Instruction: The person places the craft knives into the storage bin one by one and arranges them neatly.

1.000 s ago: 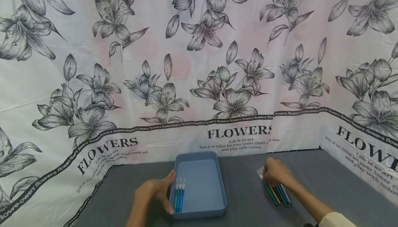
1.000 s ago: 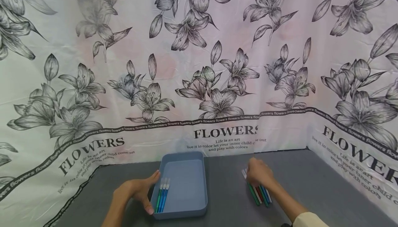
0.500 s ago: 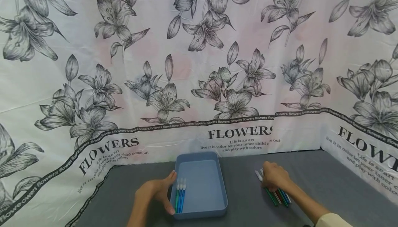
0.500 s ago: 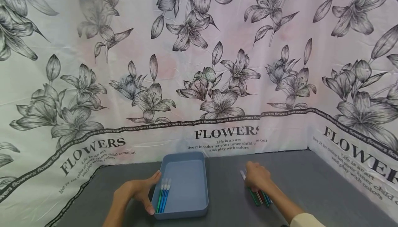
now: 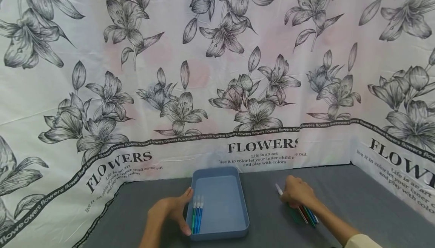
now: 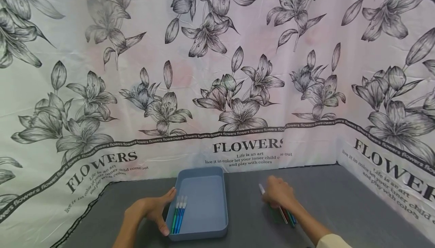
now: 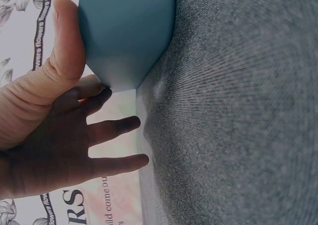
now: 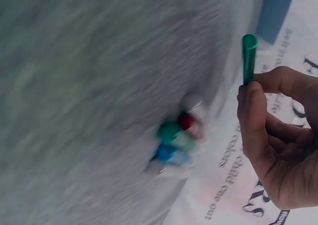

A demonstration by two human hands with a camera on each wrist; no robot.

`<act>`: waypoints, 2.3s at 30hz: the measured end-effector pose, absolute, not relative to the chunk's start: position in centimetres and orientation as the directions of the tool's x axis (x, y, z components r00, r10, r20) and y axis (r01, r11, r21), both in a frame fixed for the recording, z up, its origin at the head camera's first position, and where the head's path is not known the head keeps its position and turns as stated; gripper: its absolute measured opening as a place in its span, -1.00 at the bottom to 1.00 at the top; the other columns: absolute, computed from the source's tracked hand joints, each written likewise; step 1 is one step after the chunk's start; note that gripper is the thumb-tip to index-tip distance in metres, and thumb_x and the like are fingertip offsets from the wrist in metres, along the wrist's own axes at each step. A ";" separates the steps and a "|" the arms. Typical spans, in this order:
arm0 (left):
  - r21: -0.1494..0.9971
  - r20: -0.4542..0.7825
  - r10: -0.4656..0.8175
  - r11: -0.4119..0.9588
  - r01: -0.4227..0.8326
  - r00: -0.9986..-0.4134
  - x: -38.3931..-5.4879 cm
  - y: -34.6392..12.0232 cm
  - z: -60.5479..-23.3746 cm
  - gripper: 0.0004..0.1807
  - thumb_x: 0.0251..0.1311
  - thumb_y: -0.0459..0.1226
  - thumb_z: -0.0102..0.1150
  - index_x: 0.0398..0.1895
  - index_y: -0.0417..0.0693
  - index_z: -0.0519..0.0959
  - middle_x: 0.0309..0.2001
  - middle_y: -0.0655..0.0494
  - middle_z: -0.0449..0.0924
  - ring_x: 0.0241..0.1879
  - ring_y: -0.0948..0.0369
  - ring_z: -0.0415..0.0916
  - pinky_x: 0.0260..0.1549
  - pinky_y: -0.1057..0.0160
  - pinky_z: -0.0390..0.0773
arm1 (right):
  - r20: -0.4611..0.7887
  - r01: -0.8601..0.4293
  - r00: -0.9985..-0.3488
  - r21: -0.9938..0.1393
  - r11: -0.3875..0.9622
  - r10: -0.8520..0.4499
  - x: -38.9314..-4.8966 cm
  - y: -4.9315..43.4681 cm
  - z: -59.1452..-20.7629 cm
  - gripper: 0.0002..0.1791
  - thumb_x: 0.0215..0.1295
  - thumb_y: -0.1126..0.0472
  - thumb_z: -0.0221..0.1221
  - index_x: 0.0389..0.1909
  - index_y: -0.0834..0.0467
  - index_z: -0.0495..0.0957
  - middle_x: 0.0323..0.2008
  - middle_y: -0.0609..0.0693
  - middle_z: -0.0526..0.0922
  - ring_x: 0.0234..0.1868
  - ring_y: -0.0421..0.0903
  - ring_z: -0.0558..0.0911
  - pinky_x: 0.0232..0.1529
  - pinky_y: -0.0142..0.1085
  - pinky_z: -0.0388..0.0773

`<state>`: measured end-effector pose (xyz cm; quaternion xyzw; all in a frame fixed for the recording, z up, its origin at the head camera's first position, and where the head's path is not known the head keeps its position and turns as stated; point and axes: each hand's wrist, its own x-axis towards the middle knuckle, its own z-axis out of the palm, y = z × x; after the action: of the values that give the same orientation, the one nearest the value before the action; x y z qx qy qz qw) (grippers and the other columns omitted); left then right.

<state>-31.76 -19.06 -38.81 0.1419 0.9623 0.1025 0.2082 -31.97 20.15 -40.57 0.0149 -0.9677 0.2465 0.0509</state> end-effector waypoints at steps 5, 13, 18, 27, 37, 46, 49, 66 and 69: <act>0.256 -0.371 0.327 0.936 0.243 -0.869 -31.7 -19.1 -38.9 0.39 -0.48 0.10 0.48 0.45 0.03 -0.20 0.46 0.06 -0.29 0.32 -0.07 0.03 0.14 -0.17 0.20 | 0.077 -0.040 -0.997 -0.570 0.821 0.005 -32.4 18.5 -39.6 -0.79 -0.11 0.26 0.25 -0.83 0.17 0.54 -0.85 0.01 0.51 -0.75 -0.08 0.54 -0.76 -0.33 0.39; 0.267 -0.371 0.336 0.931 0.247 -0.866 -31.7 -19.3 -38.9 0.37 -0.46 0.07 0.48 0.45 0.01 -0.20 0.46 0.04 -0.28 0.33 -0.08 0.02 0.15 -0.16 0.20 | 0.060 -0.104 -0.994 -0.814 0.571 -0.095 -32.2 13.2 -38.1 -0.91 -0.08 0.35 0.21 -0.50 0.26 0.65 -0.68 0.04 0.59 -0.64 -0.09 0.59 -0.54 -0.24 0.60; 0.264 -0.374 0.329 0.934 0.240 -0.867 -31.7 -19.2 -39.0 0.38 -0.46 0.07 0.49 0.45 0.01 -0.20 0.46 0.03 -0.28 0.33 -0.09 0.01 0.16 -0.16 0.18 | 0.062 -0.162 -0.971 -0.882 0.443 -0.231 -32.0 8.9 -37.7 -0.89 -0.07 0.35 0.27 -0.46 0.30 0.65 -0.67 0.06 0.62 -0.63 -0.11 0.61 -0.52 -0.26 0.60; 0.251 -0.371 0.312 0.940 0.229 -0.875 -31.8 -19.1 -38.9 0.38 -0.49 0.13 0.47 0.44 0.05 -0.17 0.45 0.05 -0.26 0.33 -0.06 0.02 0.17 -0.15 0.17 | -0.053 -0.055 -0.959 -0.929 0.365 -0.279 -32.2 2.4 -39.3 -0.88 -0.10 0.39 0.30 -0.50 0.35 0.60 -0.61 0.17 0.63 -0.59 -0.01 0.65 -0.51 -0.22 0.61; 0.243 -0.362 0.332 0.936 0.256 -0.871 -31.6 -19.1 -38.7 0.36 -0.45 0.11 0.48 0.44 0.00 -0.16 0.45 0.03 -0.23 0.33 -0.05 0.04 0.19 -0.10 0.17 | -0.139 0.037 -0.973 -0.880 0.474 -0.182 -32.0 -0.4 -41.4 -0.86 -0.10 0.40 0.29 -0.50 0.33 0.52 -0.62 0.14 0.58 -0.66 -0.08 0.62 -0.59 -0.34 0.58; 0.265 -0.359 0.334 0.932 0.248 -0.871 -31.7 -19.2 -38.6 0.36 -0.46 0.09 0.49 0.44 0.01 -0.15 0.45 0.02 -0.21 0.32 -0.07 0.06 0.18 -0.11 0.18 | -0.126 0.036 -0.980 -0.871 0.491 -0.153 -32.3 -1.6 -42.0 -0.84 -0.09 0.43 0.29 -0.54 0.30 0.46 -0.64 0.15 0.57 -0.70 -0.07 0.61 -0.63 -0.33 0.57; 0.267 -0.359 0.336 0.931 0.249 -0.871 -31.7 -19.2 -38.8 0.35 -0.45 0.09 0.48 0.44 0.01 -0.15 0.45 0.03 -0.21 0.31 -0.09 0.07 0.18 -0.12 0.18 | -0.117 0.018 -0.978 -0.870 0.493 -0.171 -32.2 -1.7 -42.3 -0.82 -0.11 0.43 0.31 -0.56 0.29 0.46 -0.66 0.14 0.57 -0.70 -0.07 0.61 -0.64 -0.32 0.57; 0.257 -0.340 0.366 0.922 0.289 -0.866 -31.6 -19.3 -38.8 0.35 -0.43 0.08 0.48 0.44 -0.04 -0.17 0.45 0.00 -0.23 0.32 -0.08 0.04 0.19 -0.09 0.18 | -0.139 -0.009 -0.938 -0.906 0.424 -0.317 -31.5 0.1 -41.4 -0.89 -0.04 0.46 0.22 -0.45 0.31 0.50 -0.54 0.18 0.59 -0.56 0.03 0.64 -0.51 -0.23 0.61; 0.257 -0.339 0.369 0.921 0.292 -0.865 -31.6 -19.2 -38.9 0.36 -0.43 0.09 0.48 0.44 -0.04 -0.18 0.45 0.00 -0.24 0.32 -0.07 0.04 0.19 -0.08 0.19 | -0.133 -0.012 -0.921 -0.929 0.370 -0.366 -31.4 1.1 -40.9 -0.87 0.02 0.44 0.21 -0.37 0.34 0.48 -0.50 0.21 0.59 -0.54 0.04 0.63 -0.49 -0.19 0.61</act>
<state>-31.58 -19.16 -38.91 0.1722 0.9607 0.0988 0.1941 -31.41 1.14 -40.88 0.1163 -0.8119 0.5491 -0.1608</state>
